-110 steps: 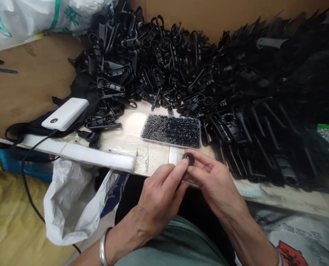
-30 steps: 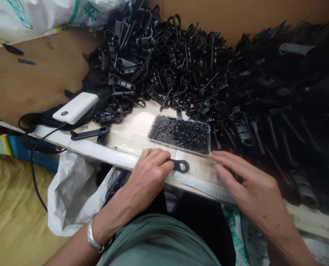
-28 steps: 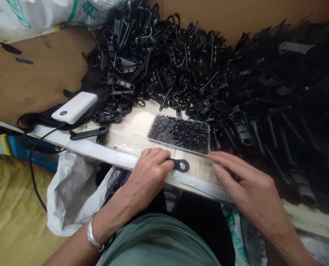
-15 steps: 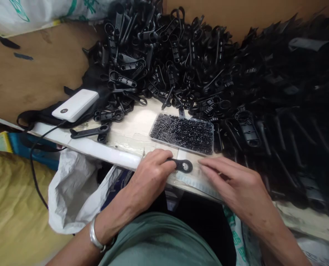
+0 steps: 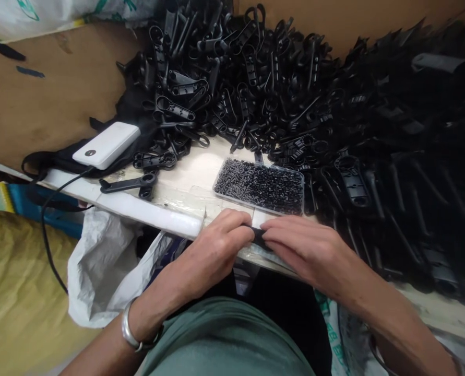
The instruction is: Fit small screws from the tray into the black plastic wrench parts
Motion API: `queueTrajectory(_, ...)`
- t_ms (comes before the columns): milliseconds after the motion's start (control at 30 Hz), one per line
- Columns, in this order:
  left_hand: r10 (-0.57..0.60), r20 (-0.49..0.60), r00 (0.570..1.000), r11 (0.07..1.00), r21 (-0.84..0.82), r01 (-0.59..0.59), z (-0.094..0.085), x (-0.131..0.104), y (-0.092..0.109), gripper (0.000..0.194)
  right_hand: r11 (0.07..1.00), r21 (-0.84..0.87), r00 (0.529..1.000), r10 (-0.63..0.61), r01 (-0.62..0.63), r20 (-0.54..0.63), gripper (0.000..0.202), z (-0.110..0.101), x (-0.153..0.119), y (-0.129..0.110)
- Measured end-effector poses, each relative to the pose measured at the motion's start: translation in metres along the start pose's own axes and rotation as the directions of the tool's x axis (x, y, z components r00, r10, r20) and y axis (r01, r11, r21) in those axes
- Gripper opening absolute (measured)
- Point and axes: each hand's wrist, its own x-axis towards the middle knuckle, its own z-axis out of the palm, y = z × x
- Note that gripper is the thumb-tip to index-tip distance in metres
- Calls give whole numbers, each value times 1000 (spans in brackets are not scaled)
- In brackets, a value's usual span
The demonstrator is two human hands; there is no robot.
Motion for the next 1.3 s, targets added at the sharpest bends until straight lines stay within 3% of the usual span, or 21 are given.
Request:
queueTrajectory(200,29,-44,999,998,-58,-31,0,-1,3,25,999,-34,998,-41,39,-47,15,-3,-3,-3)
queueTrajectory(400,26,-111,993,999,-31,-30,5,-3,8,22,997,-61,997,39,-43,-64,16,0,-5,-7)
queueTrajectory(867,45,-189,981,999,-1,-46,15,-4,9,23,990,-83,985,100,-112,-137,15,8,-3,-16)
queueTrajectory(1300,29,-199,979,999,-22,-35,17,-4,6,21,976,-82,972,191,-203,-138,16,9,-2,-18)
